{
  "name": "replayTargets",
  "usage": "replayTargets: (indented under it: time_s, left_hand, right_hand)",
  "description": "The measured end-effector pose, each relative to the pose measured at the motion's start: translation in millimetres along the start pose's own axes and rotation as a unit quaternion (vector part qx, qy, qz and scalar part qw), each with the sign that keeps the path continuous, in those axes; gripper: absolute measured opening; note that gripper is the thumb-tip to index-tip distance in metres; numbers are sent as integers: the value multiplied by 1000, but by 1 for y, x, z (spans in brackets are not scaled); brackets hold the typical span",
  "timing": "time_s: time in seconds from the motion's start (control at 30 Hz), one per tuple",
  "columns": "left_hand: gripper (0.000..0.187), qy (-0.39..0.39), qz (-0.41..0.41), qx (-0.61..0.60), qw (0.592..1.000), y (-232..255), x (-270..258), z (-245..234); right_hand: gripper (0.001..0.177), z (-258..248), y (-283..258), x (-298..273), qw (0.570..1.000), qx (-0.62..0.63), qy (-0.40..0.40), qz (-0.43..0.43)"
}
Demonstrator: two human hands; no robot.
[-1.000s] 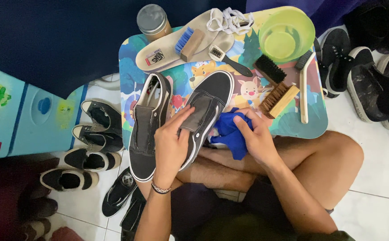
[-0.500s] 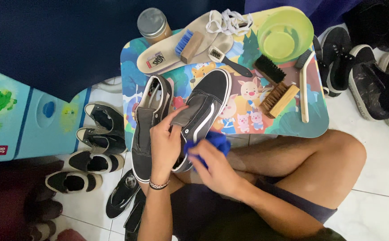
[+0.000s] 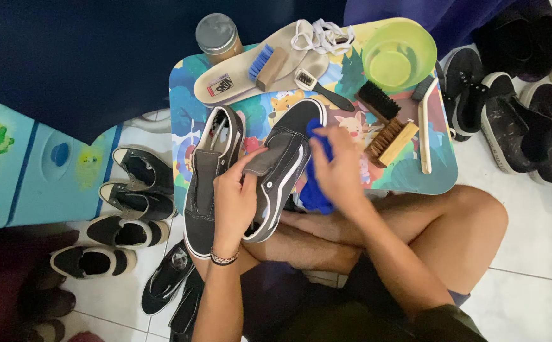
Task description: Cleaning a pair of black sneakers using a brush, cleaning solution, and a cloth
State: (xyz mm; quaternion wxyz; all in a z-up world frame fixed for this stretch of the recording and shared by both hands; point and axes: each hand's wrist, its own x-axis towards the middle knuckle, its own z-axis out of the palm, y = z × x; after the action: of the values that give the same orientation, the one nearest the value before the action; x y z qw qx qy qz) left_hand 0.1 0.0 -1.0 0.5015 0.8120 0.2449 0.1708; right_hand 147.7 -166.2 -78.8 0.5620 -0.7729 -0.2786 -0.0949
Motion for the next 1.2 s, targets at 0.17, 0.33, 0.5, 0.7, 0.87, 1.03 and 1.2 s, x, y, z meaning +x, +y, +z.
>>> replayTargets:
  time_s: [0.17,0.33,0.5,0.7,0.87,1.03,1.2]
  left_hand:
    - [52,0,2,-6,1000,-2,3,-2]
    - [48,5,2,-30,1000,-10,10,-6]
    - [52,8,12,-36,999,-9,7,-4]
    - [55,2,42,-22,999,21,-6,3]
    - [79,23,45,66,997,50,-29,-4]
    - [50,28,-11,150,988,-2,-48,14]
    - [47,33,61,180,981,-2,-83,37]
  right_hand:
    - [15,14,-40,-64,992,46,-114,23]
    - [20,1,-30,-87,968,155,-170,98]
    - [18,-19,-7,-31,983,120,-65,119]
    - [15,6,-19,-27,999,27,-33,15]
    - [46,-13,-27,-81,972,125,-147,135]
    - [82,-24,-58,-94,933,110,-251,232]
    - [57,-1,-5,-137,941,65,-269,193]
